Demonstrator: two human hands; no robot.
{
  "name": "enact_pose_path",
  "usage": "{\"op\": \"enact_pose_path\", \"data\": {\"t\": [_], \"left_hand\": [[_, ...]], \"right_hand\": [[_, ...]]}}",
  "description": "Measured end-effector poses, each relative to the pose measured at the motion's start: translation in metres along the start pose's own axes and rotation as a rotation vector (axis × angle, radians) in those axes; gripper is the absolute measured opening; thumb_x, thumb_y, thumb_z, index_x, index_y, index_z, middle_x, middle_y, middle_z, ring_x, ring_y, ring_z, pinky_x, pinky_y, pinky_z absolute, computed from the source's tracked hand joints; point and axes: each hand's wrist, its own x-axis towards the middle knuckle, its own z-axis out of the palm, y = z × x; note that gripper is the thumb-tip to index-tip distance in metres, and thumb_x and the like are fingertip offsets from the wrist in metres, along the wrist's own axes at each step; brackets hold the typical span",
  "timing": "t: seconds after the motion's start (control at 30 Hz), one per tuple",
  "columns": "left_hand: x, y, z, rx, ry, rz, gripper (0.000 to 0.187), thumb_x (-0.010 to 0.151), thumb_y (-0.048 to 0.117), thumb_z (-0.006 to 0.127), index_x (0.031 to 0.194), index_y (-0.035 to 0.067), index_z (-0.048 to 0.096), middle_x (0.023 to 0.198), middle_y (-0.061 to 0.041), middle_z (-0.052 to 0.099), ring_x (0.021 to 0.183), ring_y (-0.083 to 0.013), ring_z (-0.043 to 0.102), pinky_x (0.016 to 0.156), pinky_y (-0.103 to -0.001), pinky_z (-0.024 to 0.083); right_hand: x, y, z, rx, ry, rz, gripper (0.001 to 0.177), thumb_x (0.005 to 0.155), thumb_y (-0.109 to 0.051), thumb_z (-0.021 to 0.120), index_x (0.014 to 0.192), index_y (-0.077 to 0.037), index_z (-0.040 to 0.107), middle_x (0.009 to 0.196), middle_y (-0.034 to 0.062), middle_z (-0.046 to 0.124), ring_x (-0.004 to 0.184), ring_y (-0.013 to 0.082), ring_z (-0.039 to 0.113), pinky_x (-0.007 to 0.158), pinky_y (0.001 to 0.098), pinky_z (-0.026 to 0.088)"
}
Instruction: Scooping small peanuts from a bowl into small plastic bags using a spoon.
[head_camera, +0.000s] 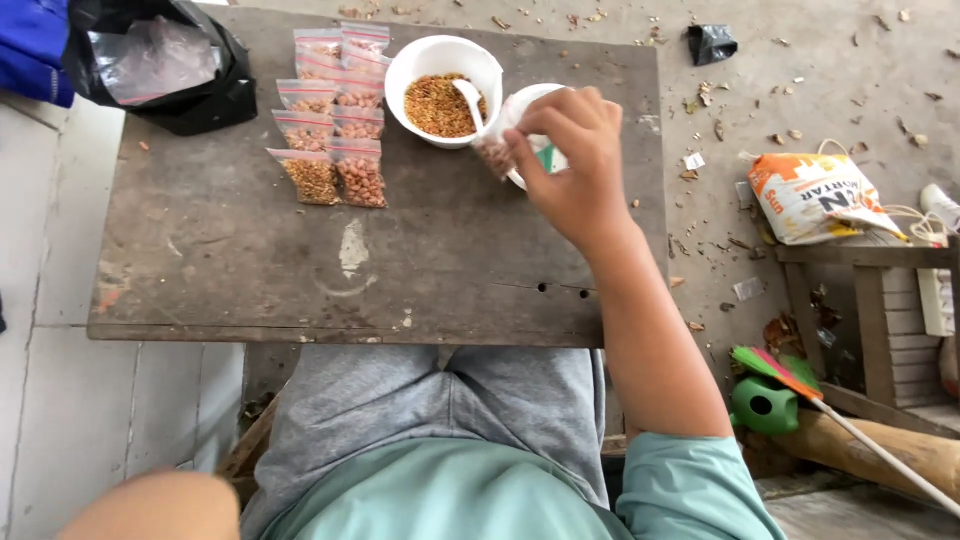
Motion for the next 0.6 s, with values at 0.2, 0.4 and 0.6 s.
{"op": "enact_pose_path", "data": {"t": [0.2, 0.4, 0.6], "left_hand": [[0.027, -0.101, 0.101, -0.111, 0.117, 0.137, 0.011, 0.106, -0.004, 0.059, 0.095, -0.002, 0.06, 0.104, -0.016, 0.064, 0.102, -0.0299, 0.062, 0.099, -0.042, 0.048], [0.005, -0.274, 0.2, -0.417, -0.255, -0.028, 0.047, 0.113, 0.044, 0.035, 0.134, 0.006, 0.053, 0.125, -0.011, 0.055, 0.113, -0.0211, 0.052, 0.103, -0.039, 0.042], [0.014, -0.242, 0.195, -1.354, -0.647, -0.784, 0.083, 0.1, 0.075, 0.029, 0.098, 0.002, 0.068, 0.071, -0.018, 0.067, 0.068, -0.0264, 0.072, 0.074, -0.047, 0.065]], "right_hand": [[0.009, -0.018, -0.019, 0.212, 0.096, -0.006, 0.013, 0.102, -0.009, 0.07, 0.091, -0.005, 0.066, 0.104, 0.0124, 0.061, 0.095, 0.0272, 0.052, 0.088, 0.0392, 0.037], [0.011, -0.023, -0.02, 0.408, 0.13, 0.042, 0.028, 0.105, -0.032, 0.067, 0.087, -0.01, 0.066, 0.125, 0.0124, 0.061, 0.105, 0.0296, 0.054, 0.095, 0.0382, 0.042], [0.014, -0.015, -0.018, 0.401, 0.038, 0.117, 0.028, 0.101, -0.033, 0.07, 0.086, -0.01, 0.067, 0.133, 0.015, 0.06, 0.115, 0.0306, 0.056, 0.101, 0.0413, 0.041]]}}
